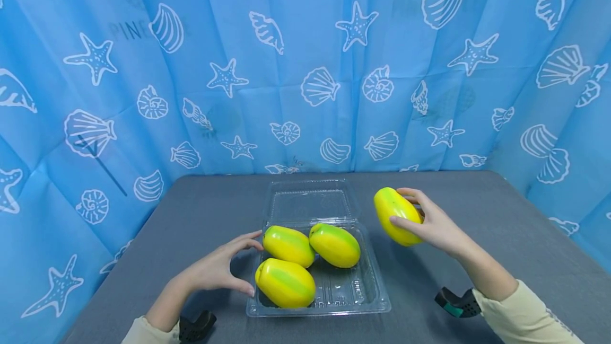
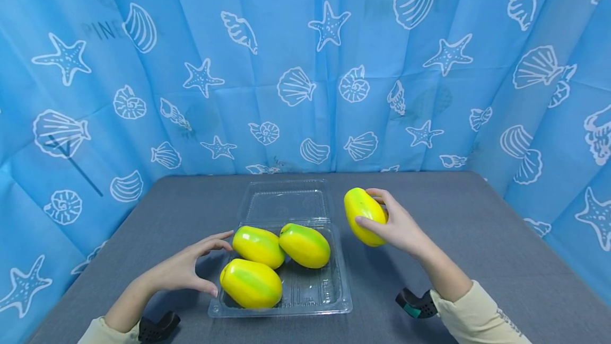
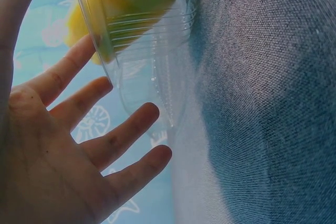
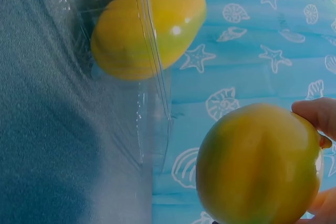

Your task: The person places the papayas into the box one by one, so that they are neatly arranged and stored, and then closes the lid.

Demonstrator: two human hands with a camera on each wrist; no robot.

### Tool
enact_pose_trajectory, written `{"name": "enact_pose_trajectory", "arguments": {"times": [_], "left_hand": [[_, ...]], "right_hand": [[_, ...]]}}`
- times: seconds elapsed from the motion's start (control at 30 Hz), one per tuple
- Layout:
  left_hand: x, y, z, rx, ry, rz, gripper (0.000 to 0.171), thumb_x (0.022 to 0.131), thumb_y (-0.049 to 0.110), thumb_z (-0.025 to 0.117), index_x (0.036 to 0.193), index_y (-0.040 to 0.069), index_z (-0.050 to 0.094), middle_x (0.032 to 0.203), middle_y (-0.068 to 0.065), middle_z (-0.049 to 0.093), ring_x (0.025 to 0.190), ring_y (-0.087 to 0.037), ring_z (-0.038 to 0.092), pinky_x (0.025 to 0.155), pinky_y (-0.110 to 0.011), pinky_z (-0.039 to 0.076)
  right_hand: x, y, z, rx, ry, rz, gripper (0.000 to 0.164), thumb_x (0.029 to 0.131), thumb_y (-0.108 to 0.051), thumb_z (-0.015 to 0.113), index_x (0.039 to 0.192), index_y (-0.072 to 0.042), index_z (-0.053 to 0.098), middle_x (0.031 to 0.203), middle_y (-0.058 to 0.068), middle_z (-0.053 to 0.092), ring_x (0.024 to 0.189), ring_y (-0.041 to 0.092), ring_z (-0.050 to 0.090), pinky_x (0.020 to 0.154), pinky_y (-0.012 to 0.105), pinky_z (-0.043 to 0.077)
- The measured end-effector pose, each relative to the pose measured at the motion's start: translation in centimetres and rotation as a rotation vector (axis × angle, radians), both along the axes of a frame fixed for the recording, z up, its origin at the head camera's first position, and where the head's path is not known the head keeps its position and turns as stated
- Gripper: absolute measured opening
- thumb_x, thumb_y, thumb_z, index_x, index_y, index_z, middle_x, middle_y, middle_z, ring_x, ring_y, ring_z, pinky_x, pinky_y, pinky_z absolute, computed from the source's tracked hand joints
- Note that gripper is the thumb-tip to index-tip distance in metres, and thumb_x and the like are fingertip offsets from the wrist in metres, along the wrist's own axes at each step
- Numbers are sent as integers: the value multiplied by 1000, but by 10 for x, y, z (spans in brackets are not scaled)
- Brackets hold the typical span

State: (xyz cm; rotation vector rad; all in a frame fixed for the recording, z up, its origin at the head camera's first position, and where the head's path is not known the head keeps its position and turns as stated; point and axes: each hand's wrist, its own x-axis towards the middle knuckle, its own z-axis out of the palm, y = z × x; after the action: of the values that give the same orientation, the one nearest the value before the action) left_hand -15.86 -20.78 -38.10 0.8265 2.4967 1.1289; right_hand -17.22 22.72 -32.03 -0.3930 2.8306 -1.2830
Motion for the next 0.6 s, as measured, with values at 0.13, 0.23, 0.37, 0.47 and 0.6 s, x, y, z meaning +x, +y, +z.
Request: {"name": "enact_pose_trajectory", "arguments": {"times": [0.13,0.23,0.37,0.47,0.6], "left_hand": [[0,0,0,1,-2,1,62,73,32,79,126,17,50,154,-14,24,133,-41,35,102,-68,29],[0,-1,-1,1,-6,4,63,73,32,79,127,17,50,154,-13,24,134,-41,35,102,-68,29],[0,-1,-1,-3,-2,4,63,73,32,79,127,18,50,154,-13,24,134,-41,35,102,-68,29],[0,-1,-2,-3,2,4,62,73,31,79,126,18,50,154,-13,24,133,-41,35,102,-68,29],[-1,-1,-2,-2,2,3,61,73,31,78,126,19,50,154,-13,25,134,-41,35,102,-68,29]], "right_hand": [[3,-3,0,-11,18,18,68,89,-31,61,142,-6,25,136,26,38,105,33,52,71,29,48],[5,-6,0,-19,29,33,67,89,-29,62,141,-6,26,135,26,39,103,32,52,70,29,48],[7,-10,-1,-30,48,64,66,88,-26,63,140,-6,28,134,25,39,103,32,53,72,30,49],[9,-11,-1,-41,64,93,65,87,-24,64,140,-6,29,134,24,39,103,31,53,72,32,49],[10,-14,-3,-53,74,130,65,87,-22,65,139,-6,29,133,22,40,101,29,53,71,32,50]]}}
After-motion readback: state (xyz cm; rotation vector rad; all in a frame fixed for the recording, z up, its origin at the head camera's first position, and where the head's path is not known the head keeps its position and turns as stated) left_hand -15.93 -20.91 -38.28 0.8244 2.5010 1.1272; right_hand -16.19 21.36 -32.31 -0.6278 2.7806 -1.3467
